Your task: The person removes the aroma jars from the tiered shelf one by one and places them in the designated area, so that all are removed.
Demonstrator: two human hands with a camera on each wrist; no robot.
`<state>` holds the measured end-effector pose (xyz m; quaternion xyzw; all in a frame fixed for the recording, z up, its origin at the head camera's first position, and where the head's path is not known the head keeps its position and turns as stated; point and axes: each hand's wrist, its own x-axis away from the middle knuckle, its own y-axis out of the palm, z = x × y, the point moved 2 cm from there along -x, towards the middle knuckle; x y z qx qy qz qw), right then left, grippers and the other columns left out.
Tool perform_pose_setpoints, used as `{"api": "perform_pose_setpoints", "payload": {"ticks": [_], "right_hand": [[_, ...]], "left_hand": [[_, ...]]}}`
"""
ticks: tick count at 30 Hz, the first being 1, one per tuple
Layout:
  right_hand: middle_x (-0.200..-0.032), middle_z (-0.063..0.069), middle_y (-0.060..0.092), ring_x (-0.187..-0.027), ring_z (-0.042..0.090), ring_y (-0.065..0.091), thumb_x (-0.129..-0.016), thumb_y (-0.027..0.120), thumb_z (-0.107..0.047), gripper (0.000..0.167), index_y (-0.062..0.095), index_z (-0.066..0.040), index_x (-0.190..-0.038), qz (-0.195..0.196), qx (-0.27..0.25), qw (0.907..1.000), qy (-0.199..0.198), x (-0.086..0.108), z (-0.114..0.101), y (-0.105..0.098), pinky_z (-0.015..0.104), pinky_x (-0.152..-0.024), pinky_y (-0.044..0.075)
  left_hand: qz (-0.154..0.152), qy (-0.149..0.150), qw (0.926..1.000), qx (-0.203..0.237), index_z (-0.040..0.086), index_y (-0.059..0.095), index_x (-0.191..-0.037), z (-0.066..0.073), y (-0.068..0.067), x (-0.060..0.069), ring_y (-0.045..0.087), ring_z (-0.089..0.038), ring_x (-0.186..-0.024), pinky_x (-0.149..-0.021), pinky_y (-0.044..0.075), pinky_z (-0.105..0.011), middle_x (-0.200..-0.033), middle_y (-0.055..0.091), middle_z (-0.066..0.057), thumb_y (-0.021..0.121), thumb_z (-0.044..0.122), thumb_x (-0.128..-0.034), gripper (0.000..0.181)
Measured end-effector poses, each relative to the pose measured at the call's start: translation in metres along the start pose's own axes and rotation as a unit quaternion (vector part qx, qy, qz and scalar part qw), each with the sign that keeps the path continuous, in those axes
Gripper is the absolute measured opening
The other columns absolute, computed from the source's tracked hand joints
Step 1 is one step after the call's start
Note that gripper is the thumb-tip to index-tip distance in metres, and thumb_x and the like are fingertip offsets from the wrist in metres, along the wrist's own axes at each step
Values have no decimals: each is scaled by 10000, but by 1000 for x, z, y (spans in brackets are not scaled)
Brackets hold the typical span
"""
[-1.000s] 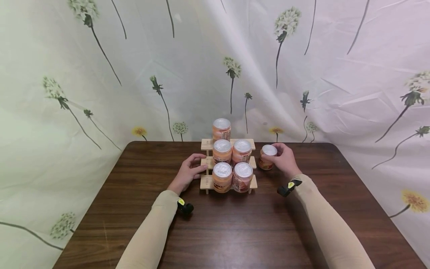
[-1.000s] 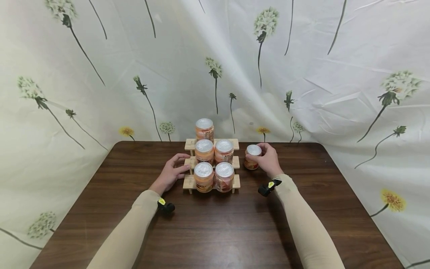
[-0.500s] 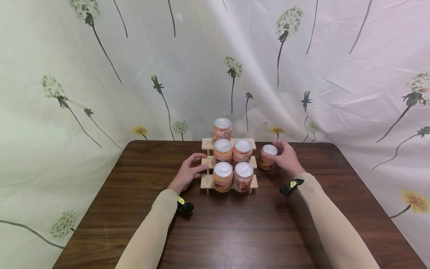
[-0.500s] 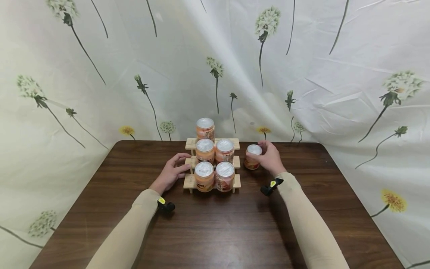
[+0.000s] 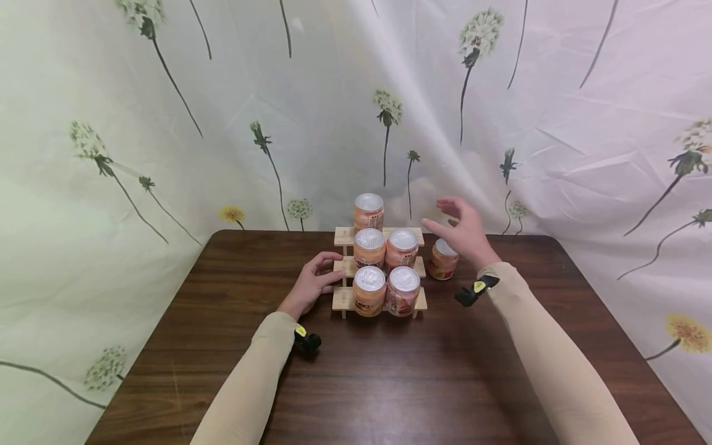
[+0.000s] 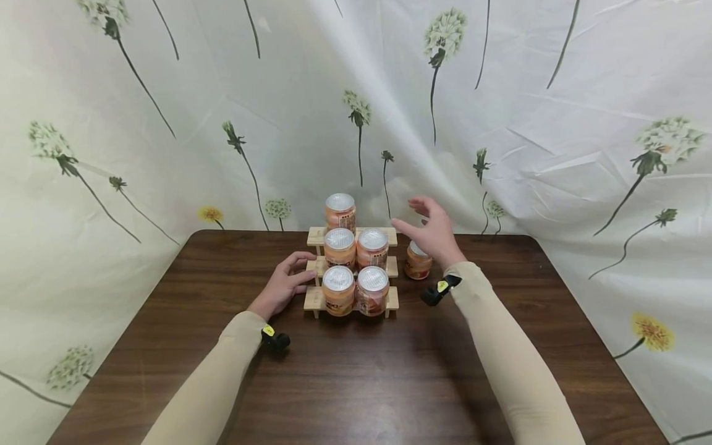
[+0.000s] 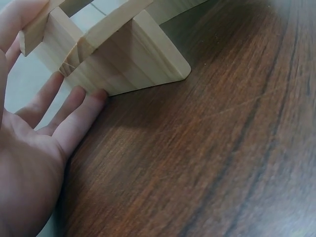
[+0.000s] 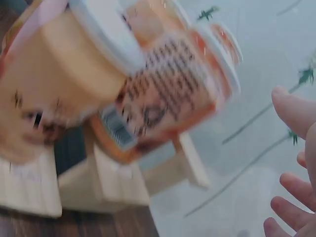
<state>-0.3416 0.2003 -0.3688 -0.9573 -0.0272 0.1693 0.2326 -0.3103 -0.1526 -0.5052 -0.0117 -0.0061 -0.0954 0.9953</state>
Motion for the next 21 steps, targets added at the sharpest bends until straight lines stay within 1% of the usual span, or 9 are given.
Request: {"api": "perform_pose_setpoints", "payload": {"ticks": [4,8,12,16,19,21], "right_hand": [[-1478,130,579,-1391,308,517,-920,828,-398,675,544,-107,-1459,-247,63,9997,-32,-7,-16,9,534,-1160,413],[-1486,104,578,-1387,300,525,-914,834,-403,696,531,-128,-1478,-590,46,9982,-19,-12,-29,17,542,-1163,407],[-1519,132,556,-1407,314,514,-916,832,-405,742,502,-125,-1519,-963,111,9953,-84,-18,-40,24,552,-1175,390],[-1549,115,540,-1420,321,508,-919,824,-427,791,469,-135,-1563,-1279,355,9909,-225,-24,-53,32,544,-1174,395],[-1573,69,523,-1424,305,506,-912,824,-450,829,445,-159,-1589,-1448,617,9873,-229,-28,-62,39,541,-1163,409],[-1590,62,506,-1429,304,499,-907,828,-455,847,435,-161,-1597,-1554,712,9850,-220,-30,-68,44,540,-1162,412]], "left_hand": [[38,44,10000,13,135,581,-1376,0,0,-1,647,-262,-1153,-819,612,-359,-1438,517,-181,732,168,-1009,398],[46,28,10000,8,143,584,-1366,-1,0,-1,635,-268,-1158,-815,613,-357,-1434,523,-169,737,167,-1006,391],[36,51,10000,50,134,581,-1363,-3,0,-2,638,-257,-1145,-806,614,-353,-1440,518,-181,737,153,-1002,393],[50,67,9999,66,122,578,-1364,-3,0,-2,633,-249,-1141,-801,613,-354,-1443,514,-192,734,140,-1001,395],[59,55,10000,14,129,579,-1365,-3,0,-1,624,-252,-1148,-802,610,-354,-1448,513,-189,735,152,-1003,395],[66,52,10000,-17,133,583,-1362,-3,0,-2,619,-260,-1153,-806,608,-355,-1451,512,-187,736,158,-1003,391]]}}
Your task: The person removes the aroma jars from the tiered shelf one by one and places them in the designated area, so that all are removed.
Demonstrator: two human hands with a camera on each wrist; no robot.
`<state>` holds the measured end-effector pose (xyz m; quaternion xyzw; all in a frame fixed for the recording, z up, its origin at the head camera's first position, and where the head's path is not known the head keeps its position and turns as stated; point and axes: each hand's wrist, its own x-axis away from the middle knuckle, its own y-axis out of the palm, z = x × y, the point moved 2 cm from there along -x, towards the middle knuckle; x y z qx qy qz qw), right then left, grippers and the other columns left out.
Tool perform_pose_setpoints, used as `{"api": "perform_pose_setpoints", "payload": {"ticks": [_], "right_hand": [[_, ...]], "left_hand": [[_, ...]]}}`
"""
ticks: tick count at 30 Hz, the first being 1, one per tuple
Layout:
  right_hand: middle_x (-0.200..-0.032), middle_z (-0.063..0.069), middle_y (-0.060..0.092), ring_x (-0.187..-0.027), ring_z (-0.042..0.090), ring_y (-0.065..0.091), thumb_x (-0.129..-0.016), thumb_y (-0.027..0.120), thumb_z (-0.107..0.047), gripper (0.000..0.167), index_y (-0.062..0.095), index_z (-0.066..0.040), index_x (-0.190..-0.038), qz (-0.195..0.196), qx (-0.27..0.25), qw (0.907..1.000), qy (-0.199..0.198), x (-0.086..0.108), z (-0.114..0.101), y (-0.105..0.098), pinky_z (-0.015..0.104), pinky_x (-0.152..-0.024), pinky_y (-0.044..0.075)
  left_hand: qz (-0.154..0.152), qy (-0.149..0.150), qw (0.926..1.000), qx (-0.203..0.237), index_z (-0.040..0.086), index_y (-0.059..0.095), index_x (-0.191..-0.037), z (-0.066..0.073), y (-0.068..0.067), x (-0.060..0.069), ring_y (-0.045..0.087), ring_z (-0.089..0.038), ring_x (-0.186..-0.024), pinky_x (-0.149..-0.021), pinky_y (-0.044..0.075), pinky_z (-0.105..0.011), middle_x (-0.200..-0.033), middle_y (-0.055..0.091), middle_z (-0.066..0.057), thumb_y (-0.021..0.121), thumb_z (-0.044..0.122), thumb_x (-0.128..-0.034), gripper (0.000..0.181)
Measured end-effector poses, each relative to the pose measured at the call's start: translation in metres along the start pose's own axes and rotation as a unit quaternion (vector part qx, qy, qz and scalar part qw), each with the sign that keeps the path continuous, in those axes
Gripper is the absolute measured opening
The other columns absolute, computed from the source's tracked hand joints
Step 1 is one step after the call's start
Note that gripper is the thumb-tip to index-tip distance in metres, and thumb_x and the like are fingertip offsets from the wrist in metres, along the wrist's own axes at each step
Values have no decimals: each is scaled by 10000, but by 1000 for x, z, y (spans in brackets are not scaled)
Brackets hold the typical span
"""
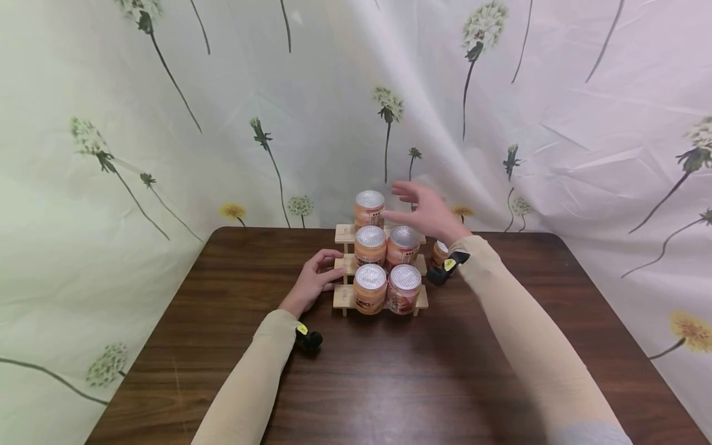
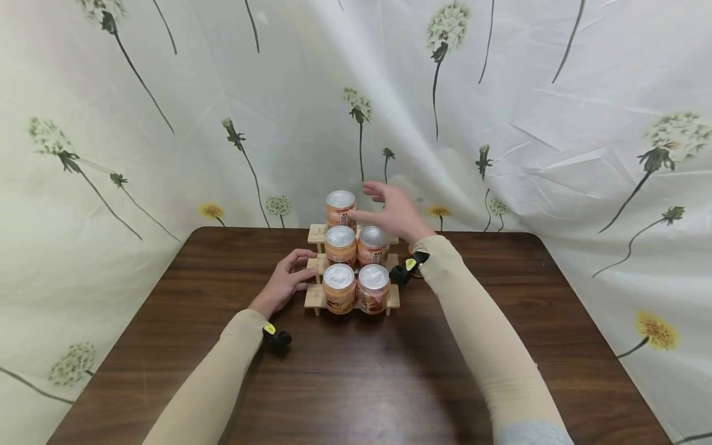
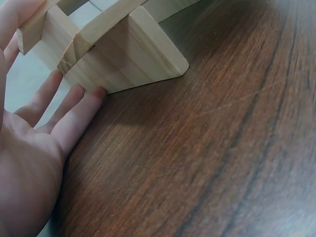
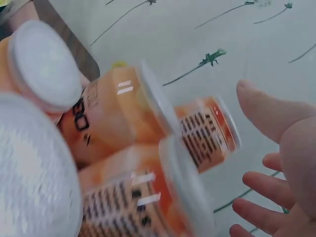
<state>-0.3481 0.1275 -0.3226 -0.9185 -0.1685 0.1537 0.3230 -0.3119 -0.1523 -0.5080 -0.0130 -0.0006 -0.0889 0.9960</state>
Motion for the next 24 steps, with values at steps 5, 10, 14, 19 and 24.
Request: {"api": "perform_pose_setpoints", "payload": {"ticks": [5,10,14,19,24], "right_hand": [[-1612,81,475,-1430,330,496,-906,832,-450,842,445,-149,-1590,-274,53,9996,73,-10,-10,9,533,-1155,421],[-1549,98,541,-1375,336,554,-938,810,-398,784,460,-119,-1581,-438,38,9989,134,-18,-15,19,505,-1112,470],[-1460,110,599,-1330,321,590,-958,796,-352,754,453,-85,-1575,-491,23,9988,83,-24,-17,25,459,-1079,503],[-1411,125,613,-1287,309,610,-953,809,-315,745,456,-61,-1557,-432,-39,9990,116,-25,-19,28,437,-1042,525],[-1391,121,615,-1258,294,621,-953,811,-295,696,486,-66,-1525,-431,-157,9988,175,-27,-19,30,426,-1022,536]], "left_hand": [[-26,11,10000,24,138,587,-1358,0,0,0,622,-254,-1145,-812,608,-363,-1444,514,-185,745,166,-998,394],[-70,12,10000,69,140,590,-1357,0,0,0,627,-252,-1136,-805,609,-367,-1432,518,-183,744,162,-998,391],[-64,20,10000,42,145,596,-1354,0,0,0,618,-261,-1140,-802,608,-361,-1430,519,-186,747,162,-995,390],[-64,18,10000,-19,157,599,-1348,1,0,-1,611,-267,-1145,-802,607,-359,-1425,517,-179,751,176,-994,386],[-82,14,10000,11,147,590,-1363,0,-2,-1,618,-246,-1137,-806,604,-344,-1439,513,-186,749,177,-998,399]]}}
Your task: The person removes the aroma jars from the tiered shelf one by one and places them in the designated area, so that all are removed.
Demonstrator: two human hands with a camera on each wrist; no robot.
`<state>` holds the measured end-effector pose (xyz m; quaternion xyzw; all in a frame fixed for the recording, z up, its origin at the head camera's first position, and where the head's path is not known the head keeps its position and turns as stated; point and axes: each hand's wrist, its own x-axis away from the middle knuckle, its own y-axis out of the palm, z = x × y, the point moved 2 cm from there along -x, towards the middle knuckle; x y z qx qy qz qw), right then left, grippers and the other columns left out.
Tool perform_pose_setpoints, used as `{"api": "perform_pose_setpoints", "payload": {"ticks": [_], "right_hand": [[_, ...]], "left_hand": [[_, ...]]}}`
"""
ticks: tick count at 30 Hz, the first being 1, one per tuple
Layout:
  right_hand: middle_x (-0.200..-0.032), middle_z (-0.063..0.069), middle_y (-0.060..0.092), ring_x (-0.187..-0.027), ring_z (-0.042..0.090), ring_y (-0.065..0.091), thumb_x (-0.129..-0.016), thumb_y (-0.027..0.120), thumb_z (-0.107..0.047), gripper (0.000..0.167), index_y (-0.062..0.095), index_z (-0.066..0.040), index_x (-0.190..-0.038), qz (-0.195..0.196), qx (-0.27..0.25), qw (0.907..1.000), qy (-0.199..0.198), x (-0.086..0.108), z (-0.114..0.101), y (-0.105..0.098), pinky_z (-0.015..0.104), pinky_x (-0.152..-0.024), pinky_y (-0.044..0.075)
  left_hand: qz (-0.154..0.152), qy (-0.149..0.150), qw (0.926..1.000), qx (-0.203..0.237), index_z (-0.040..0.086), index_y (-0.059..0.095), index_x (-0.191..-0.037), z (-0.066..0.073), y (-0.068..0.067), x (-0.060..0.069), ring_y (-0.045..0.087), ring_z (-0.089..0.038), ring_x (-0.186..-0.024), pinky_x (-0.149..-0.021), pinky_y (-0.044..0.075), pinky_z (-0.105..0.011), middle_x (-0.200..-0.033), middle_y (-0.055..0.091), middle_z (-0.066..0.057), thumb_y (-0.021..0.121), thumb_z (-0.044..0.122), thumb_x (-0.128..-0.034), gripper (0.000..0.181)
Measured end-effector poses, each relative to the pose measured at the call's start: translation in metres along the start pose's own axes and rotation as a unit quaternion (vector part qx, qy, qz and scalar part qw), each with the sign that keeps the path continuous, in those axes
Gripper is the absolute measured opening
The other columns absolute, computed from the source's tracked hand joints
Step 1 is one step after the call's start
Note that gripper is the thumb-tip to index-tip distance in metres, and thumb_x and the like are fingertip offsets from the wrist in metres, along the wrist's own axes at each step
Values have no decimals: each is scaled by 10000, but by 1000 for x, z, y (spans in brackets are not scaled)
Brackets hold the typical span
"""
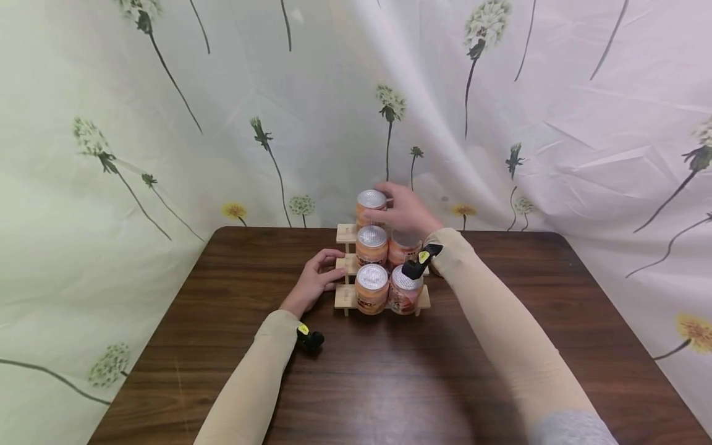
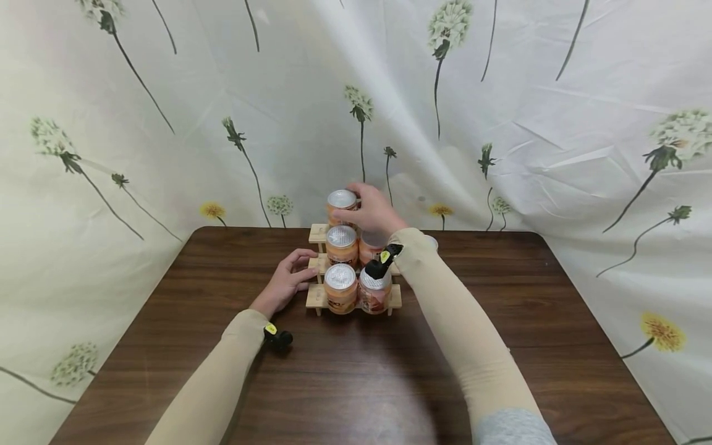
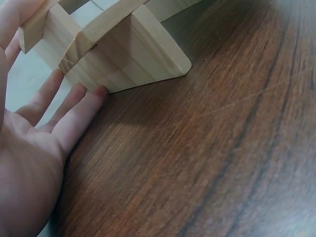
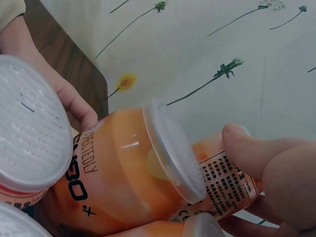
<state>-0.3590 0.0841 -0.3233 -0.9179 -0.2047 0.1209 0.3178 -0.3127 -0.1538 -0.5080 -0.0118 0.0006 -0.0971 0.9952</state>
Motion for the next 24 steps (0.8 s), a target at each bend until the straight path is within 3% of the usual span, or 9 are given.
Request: {"api": "perform_pose_setpoints", "payload": {"ticks": [15,24], "right_hand": [[-1296,145,601,-1136,286,618,-911,855,-300,648,521,-21,-1392,404,-280,9976,481,2,1,1,419,-959,536],[-1254,137,617,-1115,276,612,-908,858,-258,616,521,-14,-1362,908,-886,9914,320,6,6,-7,415,-959,523]], "left_hand": [[-7,52,9999,-89,160,590,-1360,0,2,1,611,-254,-1146,-788,601,-335,-1438,522,-177,744,194,-1003,391],[13,15,9999,-102,160,594,-1351,-1,0,0,606,-286,-1176,-809,603,-364,-1443,518,-177,751,202,-997,390]]}}
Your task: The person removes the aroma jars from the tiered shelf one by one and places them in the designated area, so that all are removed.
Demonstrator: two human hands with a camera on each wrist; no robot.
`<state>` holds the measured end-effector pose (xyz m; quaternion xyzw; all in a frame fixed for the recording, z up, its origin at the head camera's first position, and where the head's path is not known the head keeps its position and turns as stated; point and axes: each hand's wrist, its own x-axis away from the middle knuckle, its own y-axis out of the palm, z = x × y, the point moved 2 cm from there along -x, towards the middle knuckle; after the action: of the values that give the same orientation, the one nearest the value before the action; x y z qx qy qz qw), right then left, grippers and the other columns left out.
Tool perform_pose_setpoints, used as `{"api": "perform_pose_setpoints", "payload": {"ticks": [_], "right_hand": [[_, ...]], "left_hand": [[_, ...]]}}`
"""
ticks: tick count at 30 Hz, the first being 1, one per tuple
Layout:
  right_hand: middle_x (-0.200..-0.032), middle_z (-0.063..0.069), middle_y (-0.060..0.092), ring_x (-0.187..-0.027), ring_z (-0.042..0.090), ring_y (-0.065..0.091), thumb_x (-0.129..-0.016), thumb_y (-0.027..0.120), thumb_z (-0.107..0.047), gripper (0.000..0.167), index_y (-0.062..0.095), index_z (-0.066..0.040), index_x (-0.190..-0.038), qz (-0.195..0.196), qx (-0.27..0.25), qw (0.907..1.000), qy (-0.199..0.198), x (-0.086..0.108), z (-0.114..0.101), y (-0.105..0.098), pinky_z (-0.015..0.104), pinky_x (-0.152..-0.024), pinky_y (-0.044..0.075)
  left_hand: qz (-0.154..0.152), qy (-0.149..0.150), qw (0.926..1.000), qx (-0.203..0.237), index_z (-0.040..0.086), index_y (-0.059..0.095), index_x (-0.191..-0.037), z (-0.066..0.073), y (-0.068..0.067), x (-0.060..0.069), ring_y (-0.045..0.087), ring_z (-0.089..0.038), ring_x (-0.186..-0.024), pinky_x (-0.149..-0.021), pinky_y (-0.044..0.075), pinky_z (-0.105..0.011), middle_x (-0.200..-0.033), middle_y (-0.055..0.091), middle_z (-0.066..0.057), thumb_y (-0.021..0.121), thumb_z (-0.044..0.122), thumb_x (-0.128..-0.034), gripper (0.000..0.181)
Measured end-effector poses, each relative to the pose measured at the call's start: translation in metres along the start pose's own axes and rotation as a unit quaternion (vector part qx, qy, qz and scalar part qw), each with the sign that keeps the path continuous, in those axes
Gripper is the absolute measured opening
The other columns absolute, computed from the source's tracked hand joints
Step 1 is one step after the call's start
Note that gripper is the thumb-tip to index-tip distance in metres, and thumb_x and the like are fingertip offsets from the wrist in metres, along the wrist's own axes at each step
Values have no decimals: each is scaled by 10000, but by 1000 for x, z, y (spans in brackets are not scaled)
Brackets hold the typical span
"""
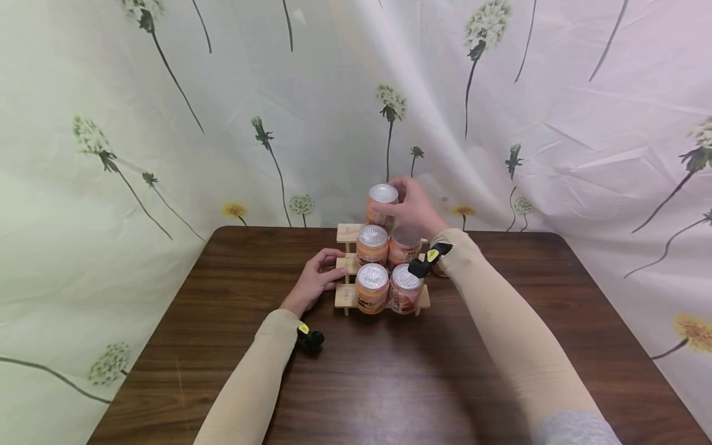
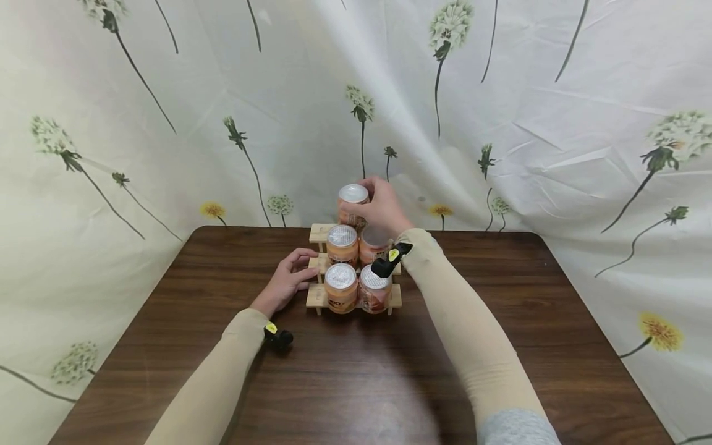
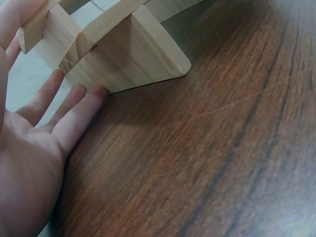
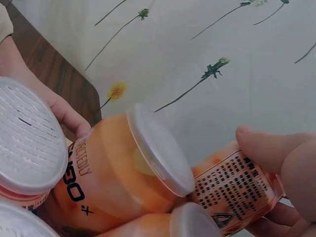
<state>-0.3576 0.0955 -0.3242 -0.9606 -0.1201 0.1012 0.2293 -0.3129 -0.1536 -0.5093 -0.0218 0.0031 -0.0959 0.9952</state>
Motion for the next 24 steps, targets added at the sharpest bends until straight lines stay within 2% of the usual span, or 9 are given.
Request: {"api": "perform_pose_setpoints", "payload": {"ticks": [8,14,19,24], "right_hand": [[-1282,130,603,-1117,257,584,-893,870,-256,627,520,-42,-1366,624,-539,9966,-85,7,4,-17,378,-938,505],[-1315,130,586,-1143,257,576,-888,871,-258,622,541,-56,-1375,1037,-1018,9893,-135,13,12,-34,390,-964,501],[-1253,94,582,-1080,220,565,-873,873,-246,603,555,-72,-1354,1319,-1371,9815,-228,18,25,-47,370,-916,494],[-1179,55,603,-1013,186,579,-879,860,-212,525,599,-65,-1311,1583,-1381,9770,-370,25,37,-59,311,-854,506]], "left_hand": [[29,23,10000,-26,162,593,-1352,3,-1,0,606,-276,-1174,-809,604,-351,-1439,518,-178,741,187,-1003,379],[58,8,10000,-66,157,594,-1345,3,0,0,602,-286,-1185,-816,603,-365,-1437,518,-172,739,188,-1005,371],[34,-14,10000,-49,156,594,-1349,2,0,1,600,-286,-1182,-815,603,-362,-1434,509,-177,745,196,-1001,382],[20,26,10000,-24,152,593,-1356,1,0,1,607,-270,-1158,-799,603,-350,-1429,514,-176,744,186,-1002,386]]}}
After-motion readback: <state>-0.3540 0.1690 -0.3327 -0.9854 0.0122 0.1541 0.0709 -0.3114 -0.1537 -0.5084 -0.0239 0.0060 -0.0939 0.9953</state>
